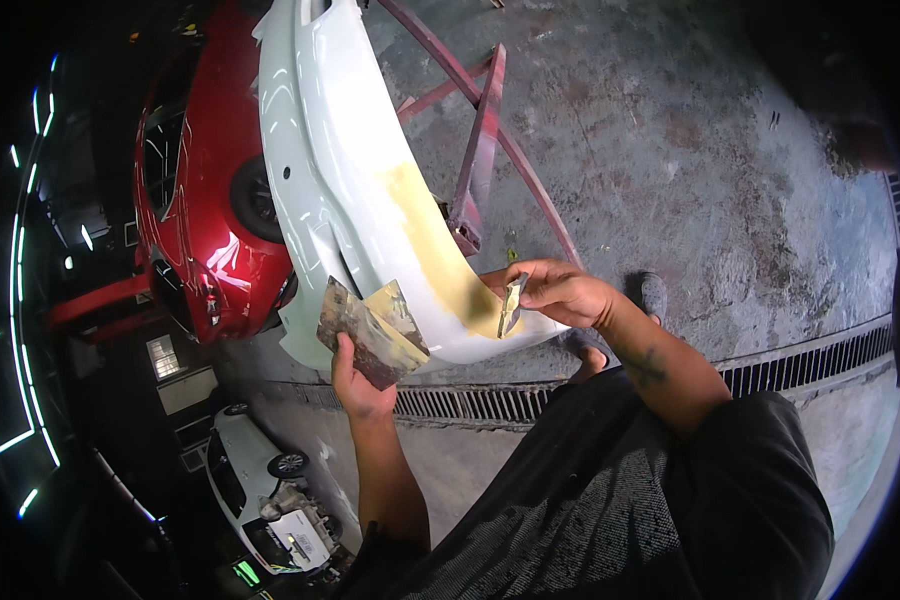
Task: The person sands a white car bumper mounted on a stand using a sanding block and sandpaper. They repeatedly rub the surface, switch sandpaper sheets, and inspect the bumper while working in a garage.
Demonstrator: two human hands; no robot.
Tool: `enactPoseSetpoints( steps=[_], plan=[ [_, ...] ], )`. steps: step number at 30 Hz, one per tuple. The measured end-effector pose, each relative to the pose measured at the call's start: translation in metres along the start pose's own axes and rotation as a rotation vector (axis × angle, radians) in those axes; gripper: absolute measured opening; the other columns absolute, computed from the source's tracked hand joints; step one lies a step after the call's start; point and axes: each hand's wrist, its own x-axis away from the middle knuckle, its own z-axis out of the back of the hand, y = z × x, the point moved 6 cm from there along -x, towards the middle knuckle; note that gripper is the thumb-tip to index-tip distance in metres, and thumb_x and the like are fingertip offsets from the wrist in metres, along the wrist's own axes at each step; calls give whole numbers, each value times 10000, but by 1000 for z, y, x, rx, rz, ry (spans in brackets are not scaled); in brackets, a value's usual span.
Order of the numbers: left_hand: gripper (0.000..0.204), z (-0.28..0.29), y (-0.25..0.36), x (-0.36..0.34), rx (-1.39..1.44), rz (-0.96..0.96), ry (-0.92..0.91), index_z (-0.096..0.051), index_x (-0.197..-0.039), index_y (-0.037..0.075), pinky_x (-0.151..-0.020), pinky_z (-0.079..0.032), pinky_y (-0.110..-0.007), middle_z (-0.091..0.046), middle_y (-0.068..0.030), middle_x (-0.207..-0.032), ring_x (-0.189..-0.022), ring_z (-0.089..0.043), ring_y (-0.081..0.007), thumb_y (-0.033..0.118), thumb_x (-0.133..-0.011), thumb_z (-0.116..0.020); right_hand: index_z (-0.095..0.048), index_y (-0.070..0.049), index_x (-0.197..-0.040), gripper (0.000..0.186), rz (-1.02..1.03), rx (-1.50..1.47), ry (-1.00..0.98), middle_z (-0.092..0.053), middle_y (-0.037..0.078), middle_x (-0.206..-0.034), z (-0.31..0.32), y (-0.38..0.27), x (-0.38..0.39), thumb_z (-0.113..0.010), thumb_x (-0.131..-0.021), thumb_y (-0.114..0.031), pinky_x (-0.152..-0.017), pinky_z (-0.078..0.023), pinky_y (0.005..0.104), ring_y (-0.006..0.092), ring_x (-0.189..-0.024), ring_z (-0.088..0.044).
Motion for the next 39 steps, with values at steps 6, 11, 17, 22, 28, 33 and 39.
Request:
enactPoseSetpoints(
  steps=[6,11,17,22,28,33,39],
  plan=[
    [564,9,-11,-6,-21,22,-47,-457,-1624,6,-1272,-381,-534,-568,-141,-1619,-1499,-536,-329,343,-1173,-490,-663,11,-1428,402,71,6,8,-607,188,-1579,31,0,8,-703,-1037,-71,-1262,-365,444,268,-1439,-570],
    [538,29,-24,-2,-57,54,-79,-514,-1573,10,-1215,-444,-526,-628,-142,-1542,-1413,-607,-323,369,-1172,-491,-692,-51,-1365,321,135,369,418,-666,132,-1521,101,2,63,-682,-1044,-38,-1103,-510,385,249,-1254,-683],
    [550,47,-27,-4,-67,63,-113,-484,-1607,13,-1219,-449,-541,-617,-163,-1559,-1415,-606,-351,354,-1176,-473,-706,-49,-1325,272,439,1058,392,-804,148,-1175,51,0,46,-646,-1060,-43,-953,-573,391,321,-1003,-760],
    [500,37,-27,-4,-154,36,-238,-520,-1604,68,-1239,-448,-554,-642,-118,-1559,-1371,-653,-325,334,-1188,-441,-782,-92,-1236,283,626,1249,348,-802,150,-1138,46,8,26,-673,-982,-30,-929,-585,492,395,-1033,-742],
    [461,28,-29,-4,-218,8,-296,-601,-1558,115,-1238,-438,-525,-727,-41,-1473,-1261,-733,-208,321,-1192,-413,-815,-121,-1183,271,673,1330,343,-815,99,-1124,34,13,17,-707,-946,-41,-922,-589,487,343,-1085,-732],
    [461,29,-29,-4,-219,0,-303,-613,-1547,106,-1223,-437,-519,-754,-49,-1428,-1227,-750,-211,319,-1192,-410,-835,-122,-1152,282,744,1427,369,-829,42,-1153,26,16,16,-727,-909,-30,-898,-609,463,315,-1103,-738],
    [467,29,-28,-3,-186,2,-345,-613,-1545,92,-1212,-443,-522,-764,-59,-1408,-1214,-755,-216,313,-1192,-401,-849,-136,-1181,446,824,1382,448,-826,9,-1247,33,49,28,-737,-796,61,-913,-653,409,275,-1187,-745]
  ],
)
